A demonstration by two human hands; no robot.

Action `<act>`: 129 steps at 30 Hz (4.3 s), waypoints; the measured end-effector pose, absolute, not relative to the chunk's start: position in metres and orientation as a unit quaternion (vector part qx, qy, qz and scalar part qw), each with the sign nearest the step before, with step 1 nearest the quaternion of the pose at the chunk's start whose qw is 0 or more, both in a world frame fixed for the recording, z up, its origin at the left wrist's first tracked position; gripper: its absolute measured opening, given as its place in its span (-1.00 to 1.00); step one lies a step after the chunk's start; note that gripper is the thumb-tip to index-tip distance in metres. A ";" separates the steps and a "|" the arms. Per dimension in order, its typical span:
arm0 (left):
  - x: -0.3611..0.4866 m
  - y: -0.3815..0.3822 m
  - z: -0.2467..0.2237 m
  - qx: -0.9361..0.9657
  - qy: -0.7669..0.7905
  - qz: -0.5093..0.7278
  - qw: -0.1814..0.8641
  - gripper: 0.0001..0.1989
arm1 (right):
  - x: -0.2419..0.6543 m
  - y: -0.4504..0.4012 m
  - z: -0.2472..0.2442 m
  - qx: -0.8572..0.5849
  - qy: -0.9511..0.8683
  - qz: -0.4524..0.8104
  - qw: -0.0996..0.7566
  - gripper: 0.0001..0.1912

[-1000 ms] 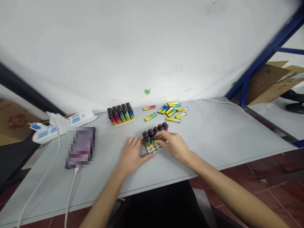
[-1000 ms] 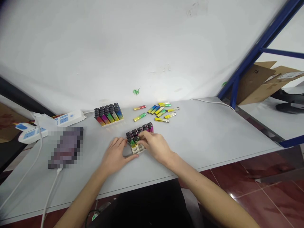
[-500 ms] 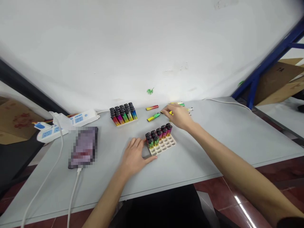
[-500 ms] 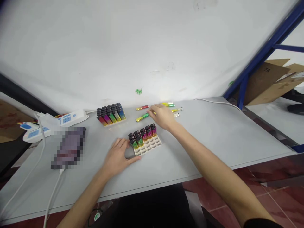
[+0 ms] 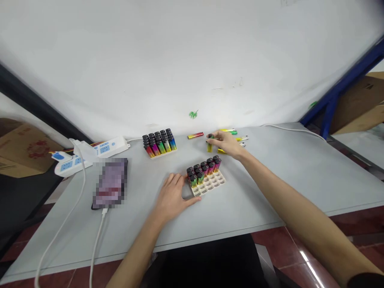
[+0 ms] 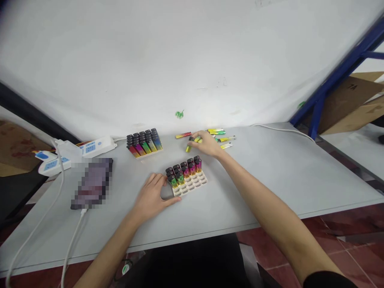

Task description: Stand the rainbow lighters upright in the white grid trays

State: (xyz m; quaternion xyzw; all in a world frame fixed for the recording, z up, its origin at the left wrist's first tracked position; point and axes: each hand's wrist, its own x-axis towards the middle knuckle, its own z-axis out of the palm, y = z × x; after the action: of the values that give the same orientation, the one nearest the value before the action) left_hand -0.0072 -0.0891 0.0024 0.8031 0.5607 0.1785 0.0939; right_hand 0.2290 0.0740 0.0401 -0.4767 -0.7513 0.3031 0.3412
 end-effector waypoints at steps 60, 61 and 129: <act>-0.008 -0.088 0.000 0.792 0.583 0.161 0.080 -0.41 | 0.256 -0.001 0.022 -0.406 -0.380 0.683 0.473 -0.46; -0.008 -0.088 0.000 0.792 0.583 0.161 0.081 -0.41 | 0.256 -0.001 0.021 -0.408 -0.390 0.674 0.478 -0.47; -0.009 -0.089 0.000 0.801 0.561 0.190 0.087 -0.38 | 0.286 0.054 0.049 -0.645 -0.736 0.065 0.196 -0.77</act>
State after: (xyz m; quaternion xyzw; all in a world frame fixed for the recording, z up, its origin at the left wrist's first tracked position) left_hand -0.0086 -0.0888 0.0003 0.8011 0.5609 0.1898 0.0874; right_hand 0.2857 0.0536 0.0488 -0.6445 -0.7361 0.0647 0.1965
